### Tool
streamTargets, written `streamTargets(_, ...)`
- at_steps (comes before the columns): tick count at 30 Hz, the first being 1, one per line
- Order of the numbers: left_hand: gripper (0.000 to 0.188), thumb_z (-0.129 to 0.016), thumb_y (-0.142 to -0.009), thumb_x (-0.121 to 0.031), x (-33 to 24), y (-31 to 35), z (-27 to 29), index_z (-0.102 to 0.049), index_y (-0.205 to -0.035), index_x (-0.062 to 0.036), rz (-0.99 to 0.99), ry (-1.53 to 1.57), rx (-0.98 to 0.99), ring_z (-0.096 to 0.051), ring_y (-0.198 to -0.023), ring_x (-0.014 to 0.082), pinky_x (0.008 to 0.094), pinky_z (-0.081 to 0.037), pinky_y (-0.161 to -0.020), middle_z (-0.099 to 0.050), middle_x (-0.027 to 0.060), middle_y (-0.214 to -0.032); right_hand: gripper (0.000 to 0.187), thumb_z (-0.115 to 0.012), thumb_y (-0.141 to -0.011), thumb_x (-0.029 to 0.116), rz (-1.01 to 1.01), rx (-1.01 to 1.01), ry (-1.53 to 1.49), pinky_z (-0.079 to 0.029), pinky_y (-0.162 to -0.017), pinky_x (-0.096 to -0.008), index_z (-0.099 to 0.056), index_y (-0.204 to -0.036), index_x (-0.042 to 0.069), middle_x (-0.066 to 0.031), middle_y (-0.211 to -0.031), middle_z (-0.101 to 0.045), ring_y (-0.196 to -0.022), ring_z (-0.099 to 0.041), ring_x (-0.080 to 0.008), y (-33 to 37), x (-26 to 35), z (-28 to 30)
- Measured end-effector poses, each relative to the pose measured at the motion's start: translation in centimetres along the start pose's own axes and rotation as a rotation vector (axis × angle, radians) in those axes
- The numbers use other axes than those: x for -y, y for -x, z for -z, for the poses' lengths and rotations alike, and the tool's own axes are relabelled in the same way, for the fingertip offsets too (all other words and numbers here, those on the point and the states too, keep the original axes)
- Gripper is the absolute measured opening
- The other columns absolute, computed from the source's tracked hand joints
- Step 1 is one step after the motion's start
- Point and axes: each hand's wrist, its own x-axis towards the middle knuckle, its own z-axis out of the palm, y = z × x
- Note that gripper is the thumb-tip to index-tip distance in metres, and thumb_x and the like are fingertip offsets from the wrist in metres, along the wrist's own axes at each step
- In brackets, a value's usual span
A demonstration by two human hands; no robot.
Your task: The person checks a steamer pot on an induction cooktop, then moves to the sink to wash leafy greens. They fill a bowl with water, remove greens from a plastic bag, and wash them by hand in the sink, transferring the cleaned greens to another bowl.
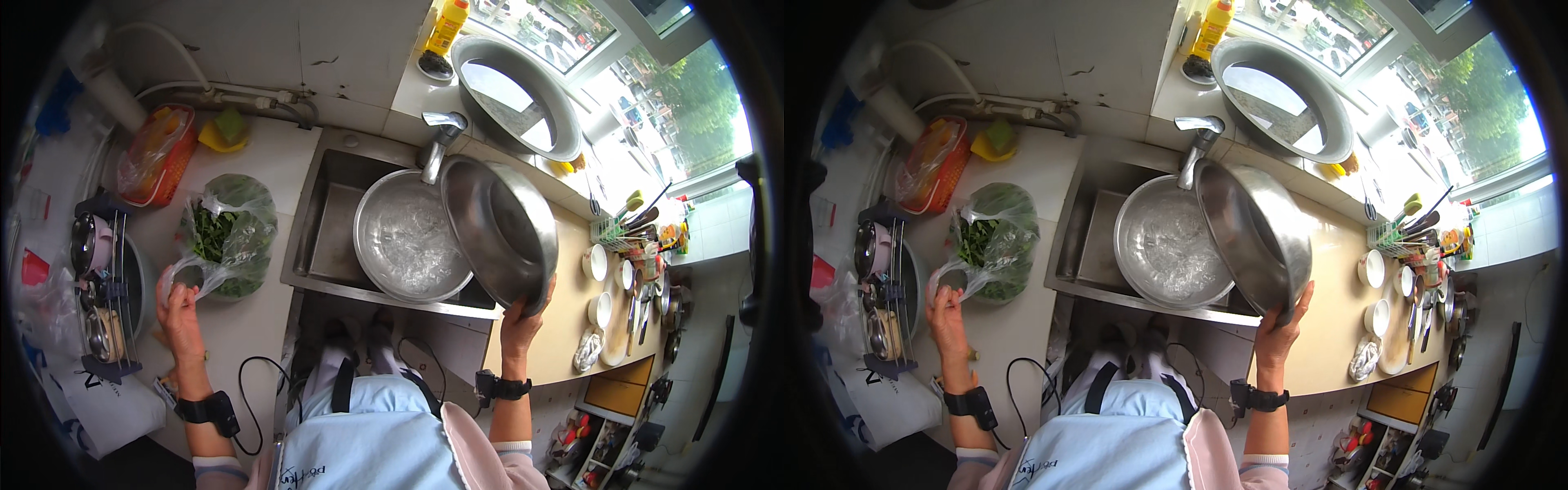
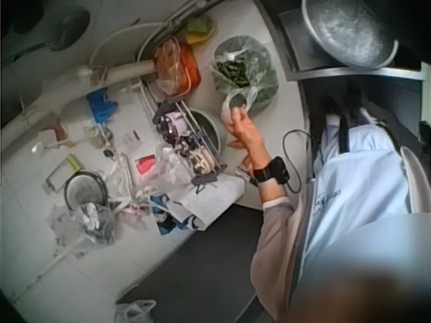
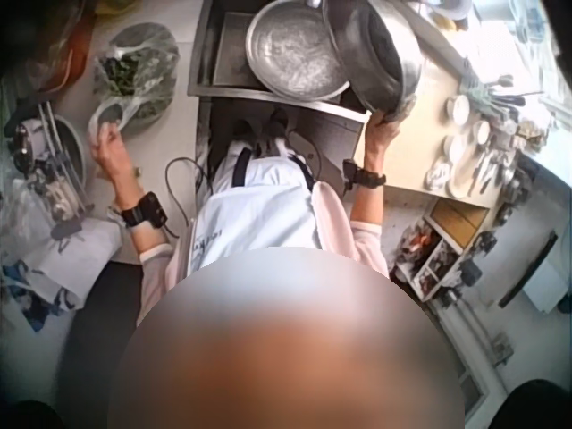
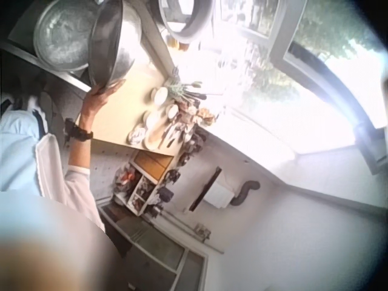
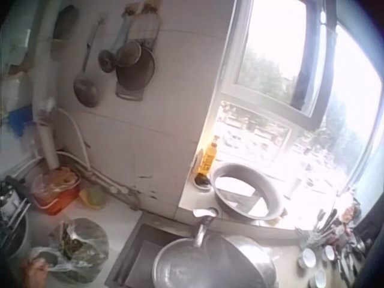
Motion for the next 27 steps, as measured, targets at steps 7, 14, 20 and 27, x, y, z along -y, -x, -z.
streamTargets(7,0.052,-0.058,-0.086,-0.010,-0.4,0.2,-0.3,-0.044,-0.136,-0.0059,-0.024,-0.020,0.013,-0.046,-0.085,0.0085,0.0315,-0.037,-0.093,-0.048,-0.0013,-0.089,0.042,-0.045,-0.095,0.012,-0.204,-0.006,-0.167,-0.052,-0.059,-0.0345,-0.034,-0.134,0.000,-0.0166,-0.095,-0.060,-0.067,-0.062,-0.0240,1.1,-1.0,-1.3)
streamTargets(14,0.052,-0.058,-0.087,-0.013,-0.2,0.1,0.5,-0.043,-0.137,-0.0076,-0.021,-0.056,0.033,-0.045,-0.092,0.0087,0.0323,-0.034,-0.094,-0.049,-0.0006,-0.094,0.020,-0.049,-0.085,0.008,-0.899,-0.042,-1.015,-0.050,-0.047,-0.0283,-0.047,-0.101,-0.003,-0.0104,-0.080,-0.057,-0.059,-0.058,-0.0195,0.9,-6.1,-0.6)
streamTargets(20,0.053,-0.057,-0.087,-0.012,-0.2,-0.1,0.1,-0.041,-0.136,-0.0034,-0.045,-0.063,0.065,-0.042,-0.078,0.0098,0.0315,-0.036,-0.092,-0.045,-0.0013,-0.087,0.019,-0.050,-0.084,0.008,-1.007,-0.201,-1.060,-0.051,-0.047,-0.0278,-0.051,-0.099,-0.004,-0.0108,-0.082,-0.060,-0.062,-0.060,-0.0198,1.8,-7.1,0.9)
streamTargets(27,0.054,-0.057,-0.086,-0.012,-0.4,-0.4,-0.8,-0.041,-0.136,-0.0022,-0.048,-0.081,0.069,-0.040,-0.075,0.0091,0.0306,-0.036,-0.090,-0.045,-0.0016,-0.084,0.014,-0.051,-0.083,0.009,-0.836,-0.263,-0.990,-0.051,-0.044,-0.0290,-0.054,-0.091,-0.002,-0.0082,-0.075,-0.060,-0.057,-0.060,-0.0182,-2.2,-6.9,4.9)
